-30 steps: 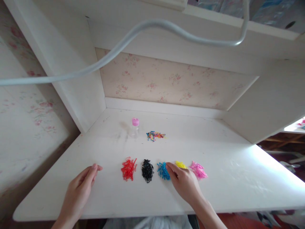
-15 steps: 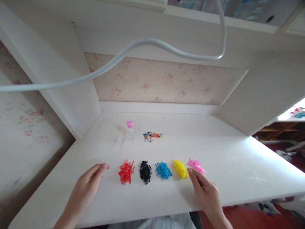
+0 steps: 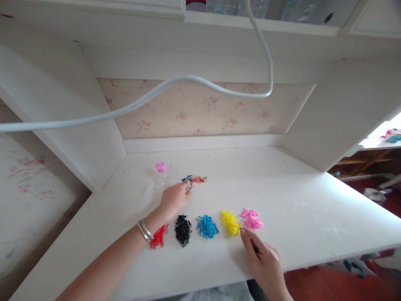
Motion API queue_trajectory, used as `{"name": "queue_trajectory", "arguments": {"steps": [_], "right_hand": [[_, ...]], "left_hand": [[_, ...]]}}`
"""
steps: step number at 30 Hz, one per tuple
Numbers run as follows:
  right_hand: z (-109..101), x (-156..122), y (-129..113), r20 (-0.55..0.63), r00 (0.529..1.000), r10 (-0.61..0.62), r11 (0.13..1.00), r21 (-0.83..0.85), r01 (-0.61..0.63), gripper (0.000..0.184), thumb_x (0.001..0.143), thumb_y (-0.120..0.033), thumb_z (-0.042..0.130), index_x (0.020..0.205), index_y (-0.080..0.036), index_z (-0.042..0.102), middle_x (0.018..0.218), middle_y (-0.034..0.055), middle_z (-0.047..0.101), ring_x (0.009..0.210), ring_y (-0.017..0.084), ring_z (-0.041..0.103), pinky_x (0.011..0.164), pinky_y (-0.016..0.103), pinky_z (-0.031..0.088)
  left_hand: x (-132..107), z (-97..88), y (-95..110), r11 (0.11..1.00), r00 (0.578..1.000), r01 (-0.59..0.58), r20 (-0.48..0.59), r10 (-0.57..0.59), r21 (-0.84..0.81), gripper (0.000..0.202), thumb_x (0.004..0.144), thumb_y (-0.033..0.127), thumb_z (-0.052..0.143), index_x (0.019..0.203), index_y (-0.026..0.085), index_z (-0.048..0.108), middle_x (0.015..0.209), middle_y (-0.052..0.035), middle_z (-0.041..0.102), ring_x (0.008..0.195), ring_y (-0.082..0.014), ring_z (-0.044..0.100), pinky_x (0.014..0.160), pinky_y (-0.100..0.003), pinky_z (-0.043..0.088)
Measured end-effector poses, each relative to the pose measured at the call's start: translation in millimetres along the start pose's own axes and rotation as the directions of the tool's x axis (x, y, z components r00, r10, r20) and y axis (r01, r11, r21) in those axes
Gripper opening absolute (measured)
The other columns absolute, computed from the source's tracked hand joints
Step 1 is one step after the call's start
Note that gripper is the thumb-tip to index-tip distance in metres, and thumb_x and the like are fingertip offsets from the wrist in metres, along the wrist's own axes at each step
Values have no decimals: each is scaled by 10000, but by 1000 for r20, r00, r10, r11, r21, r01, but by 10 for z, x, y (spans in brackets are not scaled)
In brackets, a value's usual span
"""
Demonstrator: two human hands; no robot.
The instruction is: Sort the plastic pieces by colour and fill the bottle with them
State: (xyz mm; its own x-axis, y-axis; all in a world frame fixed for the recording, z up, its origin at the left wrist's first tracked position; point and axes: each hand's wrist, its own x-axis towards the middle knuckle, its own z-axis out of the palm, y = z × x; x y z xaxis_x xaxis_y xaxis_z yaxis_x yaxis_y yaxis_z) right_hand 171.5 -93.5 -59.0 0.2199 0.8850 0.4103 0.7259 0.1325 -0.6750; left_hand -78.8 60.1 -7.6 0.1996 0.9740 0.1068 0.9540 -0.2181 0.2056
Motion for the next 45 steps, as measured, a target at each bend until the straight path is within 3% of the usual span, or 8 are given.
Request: {"name": "queue_trajectory", "arguments": {"steps": [4,9,15,23,29,35,45], "right_hand": [[-7,-16,25,14,997,-78,997,11,78,318,887,-394,496,920,-169,719,684,37,696,484,94,591,516,154,446],[-1,-15,74,18,992,-129,991,40,128,272,893,-344,501,947,-173,706,752,55,709,567,115,635,574,165,466],[3,-22,82,-2,985,-174,984,48,174,240,893,-312,509,955,-171,693,709,40,693,537,106,615,556,176,449],[2,-11,68,26,987,-160,987,20,160,268,900,-332,489,939,-163,694,708,47,691,532,108,608,553,185,449],[1,-11,69,35,991,-129,992,-1,129,287,899,-355,483,938,-172,700,715,47,697,537,109,615,546,176,453],[6,-15,52,28,991,-129,991,-17,130,306,898,-364,479,935,-165,708,727,56,699,530,99,609,549,165,458],[-3,-13,53,53,994,-99,995,-14,100,313,898,-379,480,951,-171,708,749,65,707,545,112,617,543,172,463]], "left_hand": [[154,123,73,997,999,35,-7,-34,63,373,895,425,392,976,158,639,958,-161,672,886,-304,639,742,-380,461],[218,169,69,995,999,46,19,-48,88,296,894,311,390,994,182,637,952,-141,683,868,-276,650,738,-352,460],[246,140,-10,997,997,50,55,-53,53,302,902,329,375,945,203,646,975,-118,692,869,-252,654,718,-316,455],[295,134,-150,996,997,73,37,-71,-51,390,939,373,293,943,185,635,923,-122,695,851,-247,647,699,-307,435],[329,163,-231,984,997,75,46,-69,-163,329,910,350,371,894,197,663,889,-85,709,827,-216,644,700,-272,429],[340,201,-212,955,998,69,31,-63,-287,240,866,286,455,956,188,655,986,-55,709,901,-180,637,726,-217,438],[301,175,-230,950,997,77,43,-67,-303,301,915,332,380,968,167,626,946,-92,697,861,-211,635,704,-267,432]]}}
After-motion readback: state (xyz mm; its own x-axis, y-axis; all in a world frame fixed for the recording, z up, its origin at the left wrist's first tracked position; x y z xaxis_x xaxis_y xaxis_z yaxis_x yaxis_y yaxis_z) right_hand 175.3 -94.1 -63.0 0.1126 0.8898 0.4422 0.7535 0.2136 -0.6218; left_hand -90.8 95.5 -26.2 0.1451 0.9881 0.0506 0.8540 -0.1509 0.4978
